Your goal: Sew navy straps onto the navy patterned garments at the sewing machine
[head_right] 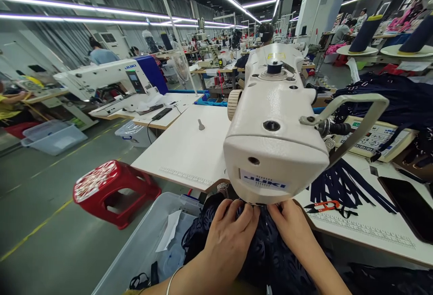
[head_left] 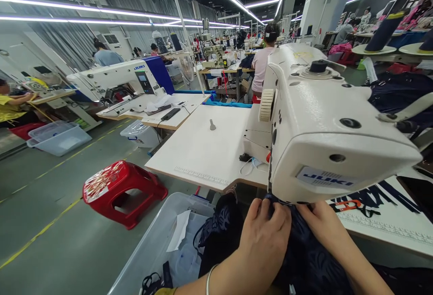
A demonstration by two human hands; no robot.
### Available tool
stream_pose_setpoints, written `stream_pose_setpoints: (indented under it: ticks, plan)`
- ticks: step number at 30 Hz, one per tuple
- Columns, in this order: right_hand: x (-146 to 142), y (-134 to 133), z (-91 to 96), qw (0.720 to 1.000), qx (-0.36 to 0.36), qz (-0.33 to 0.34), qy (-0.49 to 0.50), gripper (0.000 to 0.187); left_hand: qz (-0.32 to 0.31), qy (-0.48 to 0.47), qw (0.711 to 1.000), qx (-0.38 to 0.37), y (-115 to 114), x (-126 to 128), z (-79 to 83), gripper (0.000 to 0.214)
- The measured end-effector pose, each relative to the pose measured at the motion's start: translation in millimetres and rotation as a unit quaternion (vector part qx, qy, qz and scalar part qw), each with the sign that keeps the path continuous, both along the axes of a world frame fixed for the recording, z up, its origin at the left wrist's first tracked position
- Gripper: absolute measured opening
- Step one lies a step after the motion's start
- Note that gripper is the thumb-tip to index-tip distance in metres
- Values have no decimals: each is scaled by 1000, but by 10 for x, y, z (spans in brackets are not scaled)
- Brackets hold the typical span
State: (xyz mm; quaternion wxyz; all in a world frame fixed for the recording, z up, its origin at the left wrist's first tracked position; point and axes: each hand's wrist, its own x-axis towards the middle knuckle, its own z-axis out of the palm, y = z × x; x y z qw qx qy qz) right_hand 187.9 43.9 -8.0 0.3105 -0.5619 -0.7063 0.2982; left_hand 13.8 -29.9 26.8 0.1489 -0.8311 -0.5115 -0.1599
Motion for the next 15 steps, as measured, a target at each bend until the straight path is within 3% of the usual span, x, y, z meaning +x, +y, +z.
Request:
stream_pose_setpoints:
  ticks: [4, 8, 12, 15]
  plan:
    - [-8, 2, 7, 1000, -4, -5, 29, 25, -13, -33, 999, -27, -22, 7, 29, 39]
    - [-12, -74, 1, 997, -12, -19, 68, 27, -19, -58, 997, -56, -76, -42, 76, 54]
    - [-38, -175, -58, 995, -17, -9, 93, 25, 0, -53, 995, -82, -87, -139, 75, 40]
    - [-71, -191, -106, 995, -20, -1, 102, 22, -45, -30, 998, -33, -66, -180, 22, 35]
